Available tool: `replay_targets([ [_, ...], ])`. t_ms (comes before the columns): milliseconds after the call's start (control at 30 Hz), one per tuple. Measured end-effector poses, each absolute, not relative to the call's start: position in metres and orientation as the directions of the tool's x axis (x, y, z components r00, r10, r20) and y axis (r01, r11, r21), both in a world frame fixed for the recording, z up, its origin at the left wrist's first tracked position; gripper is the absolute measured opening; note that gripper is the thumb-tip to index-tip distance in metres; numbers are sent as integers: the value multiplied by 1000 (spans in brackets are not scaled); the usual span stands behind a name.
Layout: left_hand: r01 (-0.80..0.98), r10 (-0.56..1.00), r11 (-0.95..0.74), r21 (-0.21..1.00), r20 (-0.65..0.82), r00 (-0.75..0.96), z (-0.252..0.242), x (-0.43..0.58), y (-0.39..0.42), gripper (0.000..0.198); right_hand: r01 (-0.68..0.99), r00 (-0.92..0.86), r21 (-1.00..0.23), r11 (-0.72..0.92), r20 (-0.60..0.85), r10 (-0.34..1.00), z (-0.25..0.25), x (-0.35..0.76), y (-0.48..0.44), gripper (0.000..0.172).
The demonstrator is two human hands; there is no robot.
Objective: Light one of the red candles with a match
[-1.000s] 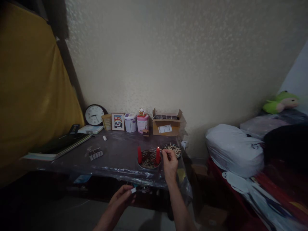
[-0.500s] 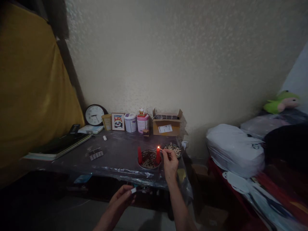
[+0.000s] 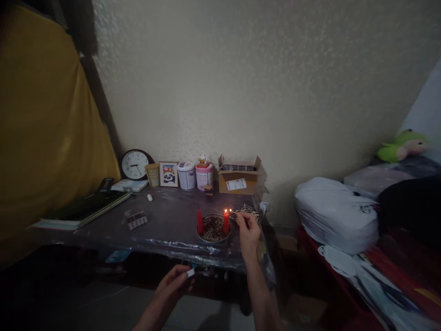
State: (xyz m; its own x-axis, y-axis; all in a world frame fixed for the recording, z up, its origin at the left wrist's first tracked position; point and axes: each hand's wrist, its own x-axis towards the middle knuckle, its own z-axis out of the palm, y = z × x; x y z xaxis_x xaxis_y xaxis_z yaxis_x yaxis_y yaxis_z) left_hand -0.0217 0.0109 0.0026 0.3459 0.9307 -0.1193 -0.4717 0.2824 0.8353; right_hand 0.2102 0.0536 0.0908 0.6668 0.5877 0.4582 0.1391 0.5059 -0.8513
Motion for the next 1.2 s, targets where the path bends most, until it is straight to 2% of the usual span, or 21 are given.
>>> replay_targets([
  [100, -476, 926, 280, 833, -104, 363, 0, -23, 11, 22, 94, 641, -851, 516, 449, 623, 109, 219, 41, 22],
  [233, -492, 921, 263, 830, -66, 383, -5, -23, 12, 21, 28, 522, -858, 512, 450, 725, 129, 239, 20, 31],
  [333, -486, 921, 269, 832, -75, 381, -6, -23, 12, 20, 58, 447, -896, 440, 417, 791, 126, 254, 11, 32],
  [400, -479, 921, 272, 834, -82, 380, -5, -23, 12, 20, 138, 448, -920, 368, 389, 805, 119, 263, 9, 30],
  [500, -477, 918, 269, 836, -73, 390, -1, -23, 10, 18, 252, 512, -928, 274, 368, 776, 112, 272, 4, 30],
  [633, -477, 920, 276, 834, -85, 384, 1, -22, 9, 19, 268, 493, -931, 249, 355, 794, 111, 281, -4, 34],
  [767, -468, 922, 289, 835, -111, 370, 2, -21, 9, 23, 347, 532, -927, 142, 320, 784, 98, 293, -1, 23],
  [967, -466, 921, 304, 831, -130, 368, 7, -20, 9, 23, 285, 648, -951, 116, 281, 708, 65, 310, 22, 31],
  [1200, -467, 918, 323, 823, -154, 366, 8, -20, 8, 25, 229, 696, -966, 119, 248, 674, 46, 311, 49, 28],
])
